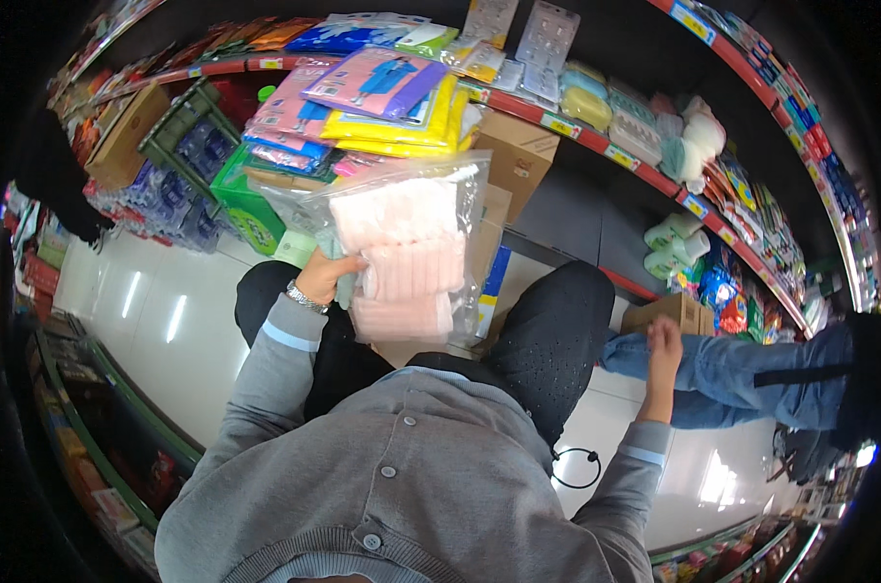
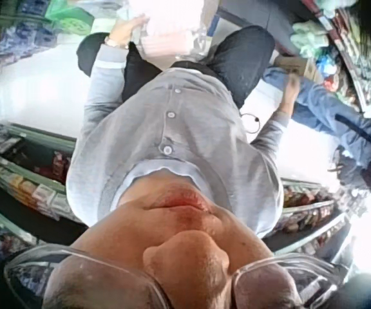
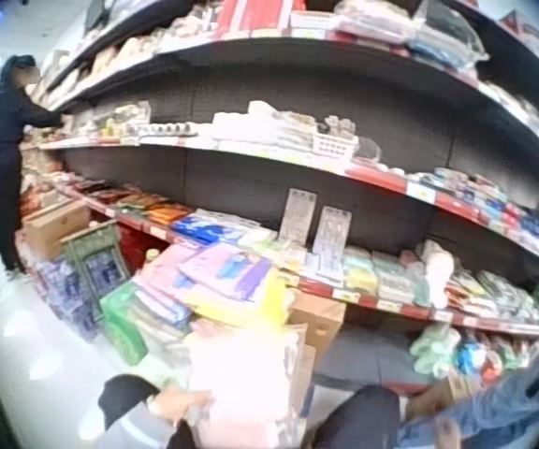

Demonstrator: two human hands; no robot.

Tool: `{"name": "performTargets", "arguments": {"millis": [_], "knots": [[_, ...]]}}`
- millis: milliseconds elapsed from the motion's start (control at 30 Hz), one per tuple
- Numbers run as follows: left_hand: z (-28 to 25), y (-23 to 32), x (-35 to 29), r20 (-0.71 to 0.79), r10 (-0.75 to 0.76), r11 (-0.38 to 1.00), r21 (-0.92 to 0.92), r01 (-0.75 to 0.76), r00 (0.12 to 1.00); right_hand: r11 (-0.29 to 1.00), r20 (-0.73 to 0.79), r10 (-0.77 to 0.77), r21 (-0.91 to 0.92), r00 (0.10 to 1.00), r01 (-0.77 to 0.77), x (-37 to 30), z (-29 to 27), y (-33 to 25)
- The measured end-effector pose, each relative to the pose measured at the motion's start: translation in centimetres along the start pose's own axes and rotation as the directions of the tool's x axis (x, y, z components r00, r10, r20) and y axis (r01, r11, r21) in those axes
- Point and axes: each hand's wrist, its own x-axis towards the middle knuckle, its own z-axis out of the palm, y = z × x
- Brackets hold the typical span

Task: The person organizes packaged goods on lower store shelves, picking up items, wiping them with a cloth, and placing them back in neat stacks. The person handles multiple colorful packages and a small cardboard box, arranging them methodically.

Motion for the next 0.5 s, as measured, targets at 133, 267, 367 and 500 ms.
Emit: {"name": "performTargets", "arguments": {"millis": [133, 267, 367, 500], "knots": [[0.7, -0.3, -0.2, 0.056, -0.040, 0.998, -0.046, 0.043, 0.998, 0.957, 0.309, -0.174, 0.278, 0.935, 0.087, 1.5, 9.3, -20.9], [1.4, 0.0, -1.0, 0.078, -0.066, 0.998, 0.014, 0.065, 0.995, 0.872, 0.594, -0.283, 0.487, 0.753, -0.056, 1.5, 18.5, -25.7], [1.8, -0.1, -1.2, 0.099, -0.040, 0.997, 0.072, 0.033, 0.994, 0.692, 0.616, -0.210, 0.642, 0.759, -0.330, 2.2, 23.6, -23.7], [1.2, 0.0, -1.7, 0.008, -0.069, 0.983, 0.170, 0.067, 0.998, 0.445, 0.421, -0.213, 0.845, 0.882, -0.296, 0.2, 24.6, -25.5]]}}
